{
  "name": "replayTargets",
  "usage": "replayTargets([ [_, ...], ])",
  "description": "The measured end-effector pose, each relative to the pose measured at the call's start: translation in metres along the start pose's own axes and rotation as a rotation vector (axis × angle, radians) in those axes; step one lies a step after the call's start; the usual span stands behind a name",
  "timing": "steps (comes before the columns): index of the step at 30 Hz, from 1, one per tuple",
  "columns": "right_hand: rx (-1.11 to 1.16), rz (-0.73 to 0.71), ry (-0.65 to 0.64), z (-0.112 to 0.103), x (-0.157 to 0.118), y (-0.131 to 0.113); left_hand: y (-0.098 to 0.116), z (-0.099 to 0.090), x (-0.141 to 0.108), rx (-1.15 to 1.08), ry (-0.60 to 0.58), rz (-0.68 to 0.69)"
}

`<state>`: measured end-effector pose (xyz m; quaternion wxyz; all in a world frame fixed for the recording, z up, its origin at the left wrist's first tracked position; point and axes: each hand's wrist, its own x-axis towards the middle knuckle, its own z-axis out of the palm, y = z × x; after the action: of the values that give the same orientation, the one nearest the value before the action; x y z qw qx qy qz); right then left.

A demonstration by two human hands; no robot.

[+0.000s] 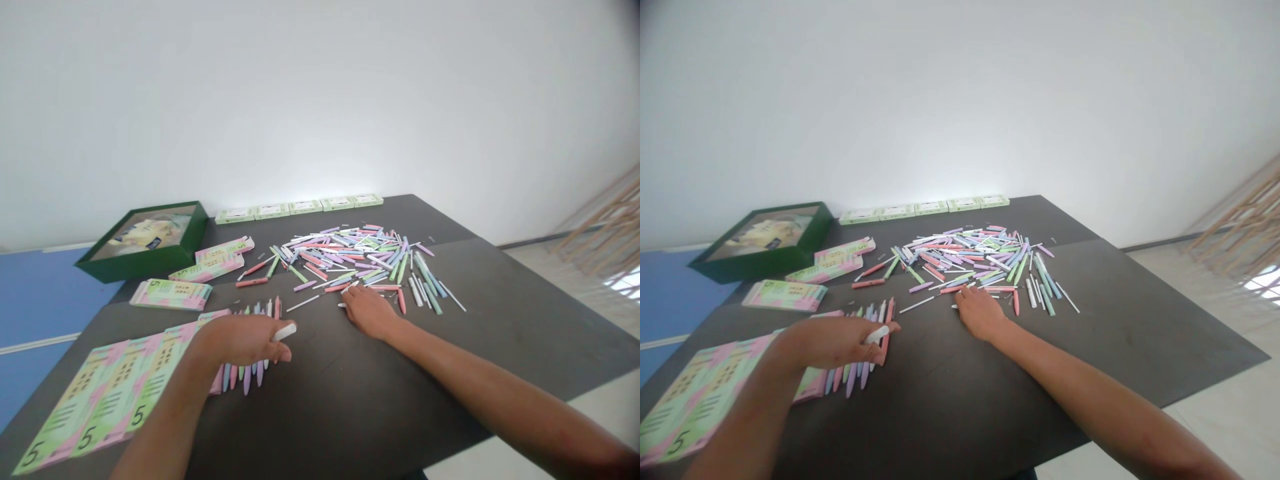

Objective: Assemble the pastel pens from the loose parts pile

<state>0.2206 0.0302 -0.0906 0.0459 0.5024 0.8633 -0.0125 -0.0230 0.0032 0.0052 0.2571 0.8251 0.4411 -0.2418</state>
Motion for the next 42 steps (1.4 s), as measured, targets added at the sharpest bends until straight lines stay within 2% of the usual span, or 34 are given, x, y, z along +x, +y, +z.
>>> replayTargets([
  [5,0.023,0.024,0.018,-0.006,0.023,-0.013,-0.002,0.000,0.001,-0.063,-0.038,0.001],
  [12,0.013,-0.163,-0.007,-0.008,0.064,-0.030,0.000,-0.004,-0.004,-0.106,-0.063,0.045],
  [18,-0.044,-0.278,-0.047,-0.006,0.075,-0.029,0.000,-0.005,-0.007,-0.143,-0.045,0.039],
  [22,-0.063,-0.304,-0.070,-0.011,0.073,-0.030,0.001,-0.006,-0.010,-0.131,-0.030,0.045],
  [29,-0.074,-0.332,-0.164,-0.032,0.066,-0.019,0.005,-0.007,-0.013,-0.100,0.013,-0.005],
  [33,-0.093,-0.364,-0.218,-0.038,0.057,-0.012,0.006,-0.007,-0.015,-0.108,-0.002,-0.006],
  [36,-0.118,-0.394,-0.212,-0.043,0.045,-0.008,0.003,-0.005,-0.011,-0.143,0.000,0.014],
  [39,-0.146,-0.437,-0.168,-0.059,0.029,-0.003,-0.001,-0.002,-0.005,-0.203,-0.027,0.054],
  [42,-0.169,-0.433,-0.132,-0.088,0.012,0.000,-0.002,-0.001,0.000,-0.238,-0.067,0.053],
])
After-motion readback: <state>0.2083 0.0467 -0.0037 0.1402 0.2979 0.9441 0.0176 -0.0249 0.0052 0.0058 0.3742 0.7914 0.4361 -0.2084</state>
